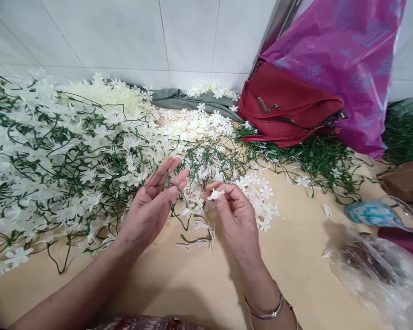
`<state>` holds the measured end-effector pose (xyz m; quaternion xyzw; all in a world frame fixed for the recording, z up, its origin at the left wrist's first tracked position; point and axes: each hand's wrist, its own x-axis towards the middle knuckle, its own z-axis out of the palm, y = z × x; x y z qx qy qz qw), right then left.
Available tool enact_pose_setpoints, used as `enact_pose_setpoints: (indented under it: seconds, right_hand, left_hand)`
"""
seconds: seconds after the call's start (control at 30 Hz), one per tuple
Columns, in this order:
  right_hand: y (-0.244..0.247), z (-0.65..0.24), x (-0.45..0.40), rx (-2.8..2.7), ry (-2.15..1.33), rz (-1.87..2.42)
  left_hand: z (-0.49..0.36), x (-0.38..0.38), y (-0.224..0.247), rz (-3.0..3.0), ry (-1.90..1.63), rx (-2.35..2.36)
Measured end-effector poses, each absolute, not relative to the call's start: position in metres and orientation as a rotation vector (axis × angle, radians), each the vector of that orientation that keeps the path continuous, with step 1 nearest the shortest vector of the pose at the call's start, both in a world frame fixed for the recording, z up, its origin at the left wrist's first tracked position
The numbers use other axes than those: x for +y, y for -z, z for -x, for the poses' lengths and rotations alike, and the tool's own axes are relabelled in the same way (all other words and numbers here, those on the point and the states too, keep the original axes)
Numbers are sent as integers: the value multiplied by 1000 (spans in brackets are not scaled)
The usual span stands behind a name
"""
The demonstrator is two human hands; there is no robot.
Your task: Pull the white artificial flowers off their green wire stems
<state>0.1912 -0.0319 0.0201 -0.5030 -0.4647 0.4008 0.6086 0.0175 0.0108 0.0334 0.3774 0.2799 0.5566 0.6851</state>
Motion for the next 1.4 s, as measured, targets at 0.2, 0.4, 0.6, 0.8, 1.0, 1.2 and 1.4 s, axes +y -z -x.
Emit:
enact_pose_setpoints:
  seconds: [0.2, 0.4, 0.6, 0.8, 1.0, 1.2, 1.4]
  right_hand:
    - [-19, -195, -33, -1055, -1178, 1082]
    - [-32, -185, -38, -1041, -1507, 979]
    - [-31, -182, -42, -1244, -1666, 958]
    - [-29, -182, -41, -1252, -1712, 975]
    - [-35, -186, -42, -860, -1863, 818]
    - [-41, -199, -39, -664, -1835, 693]
    - [-39, -211, -33, -478, -1639, 833]
  left_hand:
    - [-18, 9, -42, -920, -1297, 624]
    - [-20, 7, -40, -1014, -1272, 629]
    - [-19, 7, -37, -1034, -1230, 655]
    - [-19, 9, -31, -1147, -1256, 775]
    - [-13, 3, -30, -1280, -1141, 846]
    - [-5, 4, -25, -1312, -1053, 662]
    - [-7, 12, -21, -986, -833, 422]
